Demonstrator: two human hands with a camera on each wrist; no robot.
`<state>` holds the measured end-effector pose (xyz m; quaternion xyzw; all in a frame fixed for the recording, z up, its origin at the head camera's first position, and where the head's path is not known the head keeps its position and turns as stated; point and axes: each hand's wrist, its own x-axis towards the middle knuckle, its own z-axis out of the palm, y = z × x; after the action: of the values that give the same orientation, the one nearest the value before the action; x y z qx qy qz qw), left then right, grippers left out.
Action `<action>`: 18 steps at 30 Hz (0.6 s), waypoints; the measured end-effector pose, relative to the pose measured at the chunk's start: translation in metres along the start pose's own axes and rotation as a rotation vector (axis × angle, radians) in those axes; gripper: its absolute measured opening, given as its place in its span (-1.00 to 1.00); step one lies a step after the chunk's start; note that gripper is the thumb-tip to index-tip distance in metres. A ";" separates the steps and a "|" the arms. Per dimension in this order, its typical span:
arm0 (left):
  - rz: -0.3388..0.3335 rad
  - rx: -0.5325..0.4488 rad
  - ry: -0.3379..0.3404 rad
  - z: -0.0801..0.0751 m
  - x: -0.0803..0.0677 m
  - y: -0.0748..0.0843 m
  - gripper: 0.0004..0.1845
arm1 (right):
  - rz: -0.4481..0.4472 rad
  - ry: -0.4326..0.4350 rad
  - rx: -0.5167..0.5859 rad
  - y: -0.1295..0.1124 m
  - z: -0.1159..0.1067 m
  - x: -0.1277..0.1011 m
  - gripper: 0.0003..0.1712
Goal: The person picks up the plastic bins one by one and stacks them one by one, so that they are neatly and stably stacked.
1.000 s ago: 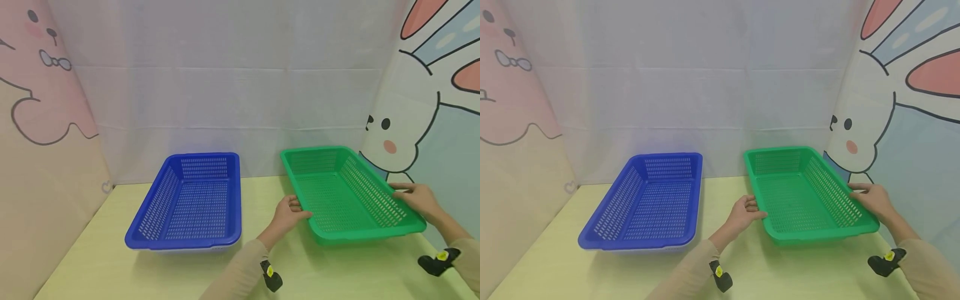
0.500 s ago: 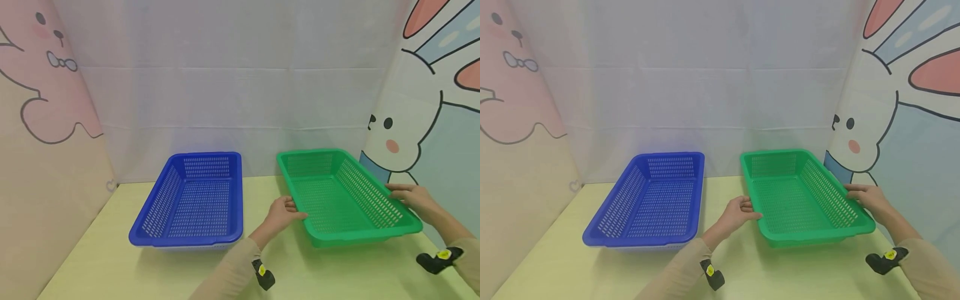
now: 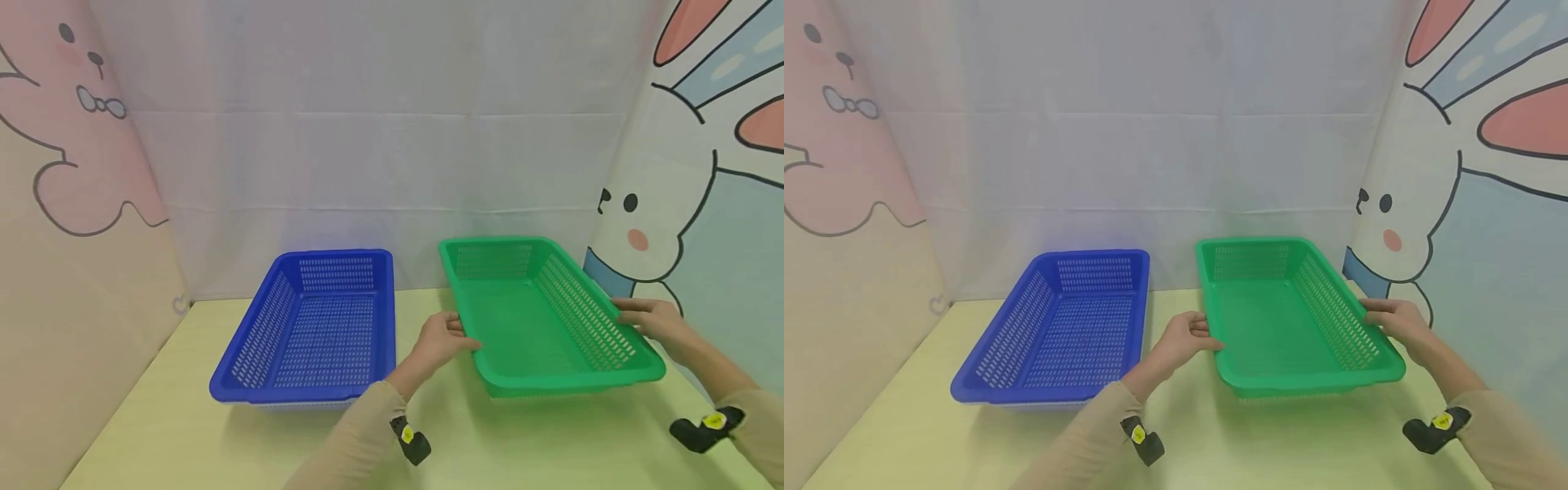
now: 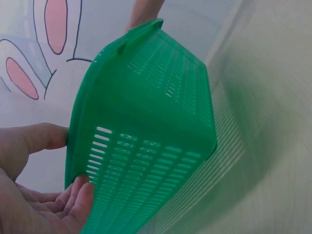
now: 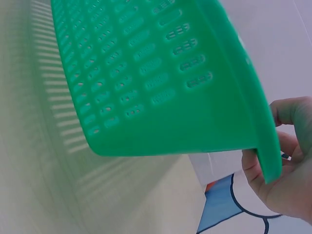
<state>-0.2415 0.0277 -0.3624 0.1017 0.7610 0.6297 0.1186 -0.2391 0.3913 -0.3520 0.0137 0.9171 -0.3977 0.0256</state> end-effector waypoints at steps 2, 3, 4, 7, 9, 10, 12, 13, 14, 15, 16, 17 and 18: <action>0.004 -0.003 0.003 -0.006 -0.001 0.001 -0.33 | -0.002 0.003 0.016 -0.007 0.004 0.000 -0.33; 0.002 -0.001 0.004 -0.009 -0.001 0.002 -0.34 | -0.008 0.007 0.021 -0.010 0.005 0.001 -0.33; 0.001 0.004 0.003 -0.012 -0.001 0.003 -0.35 | -0.015 0.012 0.025 -0.013 0.007 0.001 -0.33; -0.013 0.030 0.002 -0.021 -0.002 0.005 -0.38 | -0.028 0.024 0.041 -0.020 0.011 0.001 -0.34; -0.023 0.038 0.002 -0.027 -0.003 0.006 -0.40 | -0.030 0.031 0.051 -0.025 0.013 0.002 -0.33; -0.024 0.043 0.000 -0.030 -0.003 0.006 -0.42 | -0.029 0.033 0.062 -0.027 0.014 0.002 -0.33; -0.024 0.056 -0.003 -0.036 -0.004 0.006 -0.42 | -0.030 0.029 0.085 -0.031 0.017 0.003 -0.33; -0.020 0.060 -0.005 -0.040 -0.004 0.007 -0.42 | -0.030 0.025 0.099 -0.033 0.018 0.003 -0.32; -0.021 0.066 -0.007 -0.043 -0.005 0.007 -0.42 | -0.029 0.024 0.111 -0.035 0.019 0.003 -0.32; -0.020 0.079 -0.008 -0.046 -0.005 0.008 -0.41 | -0.026 0.024 0.125 -0.037 0.020 0.003 -0.31; -0.018 0.091 -0.010 -0.049 -0.005 0.009 -0.39 | -0.022 0.024 0.141 -0.040 0.021 0.003 -0.31; -0.018 0.105 -0.011 -0.052 -0.006 0.010 -0.38 | -0.015 0.026 0.155 -0.043 0.022 0.003 -0.31; -0.017 0.114 -0.011 -0.055 -0.006 0.010 -0.37 | -0.005 0.029 0.169 -0.045 0.023 0.003 -0.30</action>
<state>-0.2530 -0.0231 -0.3422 0.1053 0.7958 0.5837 0.1221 -0.2430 0.3435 -0.3352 0.0195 0.8805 -0.4735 0.0103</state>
